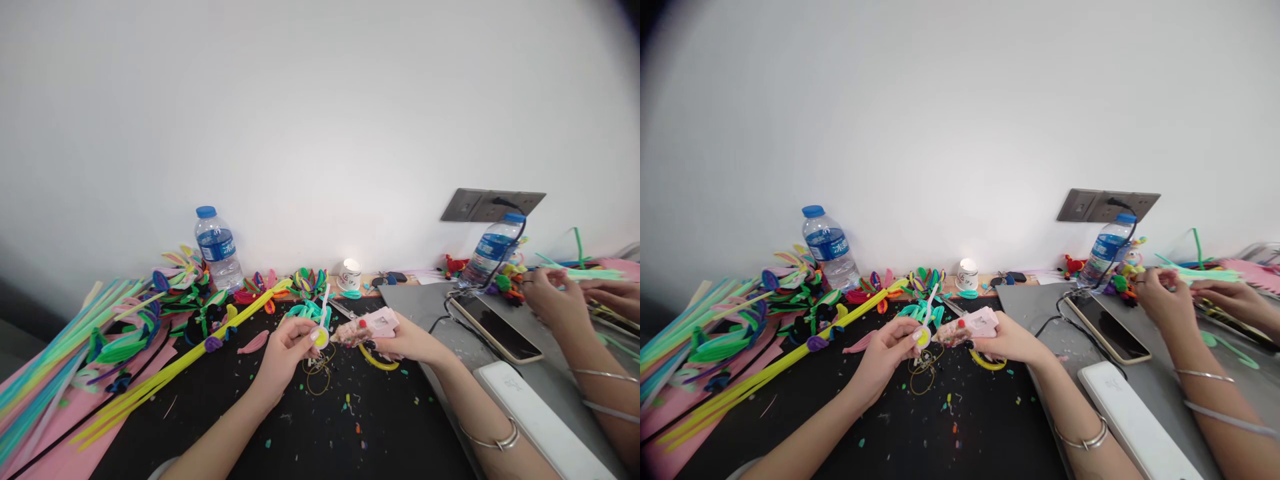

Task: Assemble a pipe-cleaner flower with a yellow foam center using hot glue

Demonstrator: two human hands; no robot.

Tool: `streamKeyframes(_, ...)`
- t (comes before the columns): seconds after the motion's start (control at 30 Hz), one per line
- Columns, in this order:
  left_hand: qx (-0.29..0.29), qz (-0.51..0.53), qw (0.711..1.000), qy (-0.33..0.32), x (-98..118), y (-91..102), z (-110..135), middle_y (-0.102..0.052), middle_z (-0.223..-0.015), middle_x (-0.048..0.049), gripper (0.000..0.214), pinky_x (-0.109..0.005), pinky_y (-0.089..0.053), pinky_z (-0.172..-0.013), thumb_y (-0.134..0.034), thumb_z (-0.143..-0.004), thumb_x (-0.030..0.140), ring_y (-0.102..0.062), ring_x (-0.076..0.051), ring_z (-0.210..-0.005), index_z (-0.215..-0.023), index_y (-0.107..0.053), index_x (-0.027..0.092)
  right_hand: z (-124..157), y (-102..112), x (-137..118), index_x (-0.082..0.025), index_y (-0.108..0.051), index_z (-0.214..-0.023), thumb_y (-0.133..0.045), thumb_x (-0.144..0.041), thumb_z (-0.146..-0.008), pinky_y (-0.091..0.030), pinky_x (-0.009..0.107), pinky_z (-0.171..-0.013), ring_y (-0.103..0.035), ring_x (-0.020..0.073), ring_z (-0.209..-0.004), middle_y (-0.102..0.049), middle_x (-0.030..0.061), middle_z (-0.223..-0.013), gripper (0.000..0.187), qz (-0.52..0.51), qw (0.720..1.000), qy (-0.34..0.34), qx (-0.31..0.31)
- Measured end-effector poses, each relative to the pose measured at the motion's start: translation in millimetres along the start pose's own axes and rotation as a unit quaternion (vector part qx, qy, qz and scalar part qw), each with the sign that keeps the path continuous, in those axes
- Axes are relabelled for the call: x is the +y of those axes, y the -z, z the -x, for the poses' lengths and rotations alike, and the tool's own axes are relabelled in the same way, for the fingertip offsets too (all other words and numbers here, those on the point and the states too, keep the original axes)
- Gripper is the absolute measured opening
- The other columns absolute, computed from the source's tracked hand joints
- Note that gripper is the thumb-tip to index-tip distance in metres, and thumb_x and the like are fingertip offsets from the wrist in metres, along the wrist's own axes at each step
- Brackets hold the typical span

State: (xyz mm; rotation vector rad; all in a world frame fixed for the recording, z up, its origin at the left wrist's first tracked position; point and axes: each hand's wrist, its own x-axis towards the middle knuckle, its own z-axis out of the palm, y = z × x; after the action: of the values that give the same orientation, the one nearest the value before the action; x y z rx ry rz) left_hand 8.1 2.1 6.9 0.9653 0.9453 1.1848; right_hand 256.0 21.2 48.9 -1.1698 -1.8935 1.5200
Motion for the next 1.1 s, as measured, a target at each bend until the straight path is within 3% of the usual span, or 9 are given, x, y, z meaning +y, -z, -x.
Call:
streamKeyframes(0.2,-0.012,-0.001,1.0,-0.005,0,-0.5,1,-0.07,-0.075,-0.0021,0.026,-0.022,-0.05,-0.055,-0.078,-0.067,0.034,-0.058,-0.009,-0.055,-0.081,-0.066,0.016,-1,2,8,-0.009,-0.063,-0.107,-0.064,-0.029,-0.078,-0.028,0.016,-0.039,-0.034,0.0053,-0.042,-0.044,-0.0067,-0.05,0.035,-0.024,1.0,-0.006,0.016)
streamKeyframes(0.43,-0.022,-0.014,1.0,-0.002,1,-3.0,2,-0.067,-0.069,-0.0002,0.027,-0.022,-0.05,-0.053,-0.079,-0.065,0.036,-0.058,-0.01,-0.053,-0.079,-0.066,0.015,-1,2,12,-0.011,-0.06,-0.092,-0.065,-0.029,-0.078,-0.028,0.015,-0.038,-0.038,0.0061,-0.044,-0.045,-0.0059,-0.051,0.023,-0.019,0.998,-0.008,0.052)
streamKeyframes(0.83,-0.024,-0.021,0.999,0.003,3,-3.9,3,-0.066,-0.068,0.0003,0.03,-0.023,-0.05,-0.053,-0.08,-0.063,0.037,-0.058,-0.01,-0.052,-0.078,-0.066,0.015,-2,2,8,-0.009,-0.062,-0.102,-0.062,-0.027,-0.08,-0.027,0.017,-0.039,-0.032,0.0047,-0.04,-0.04,-0.009,-0.047,0.029,-0.033,0.999,0.002,0.017)
streamKeyframes(1.1,-0.022,-0.03,0.999,-0.004,2,-4.3,2,-0.067,-0.068,-0.0001,0.029,-0.023,-0.05,-0.053,-0.079,-0.064,0.037,-0.058,-0.01,-0.052,-0.078,-0.066,0.015,-1,2,7,-0.011,-0.06,-0.103,-0.063,-0.03,-0.08,-0.026,0.016,-0.038,-0.034,0.0048,-0.041,-0.041,-0.0087,-0.048,0.03,-0.034,0.999,-0.005,0.026)
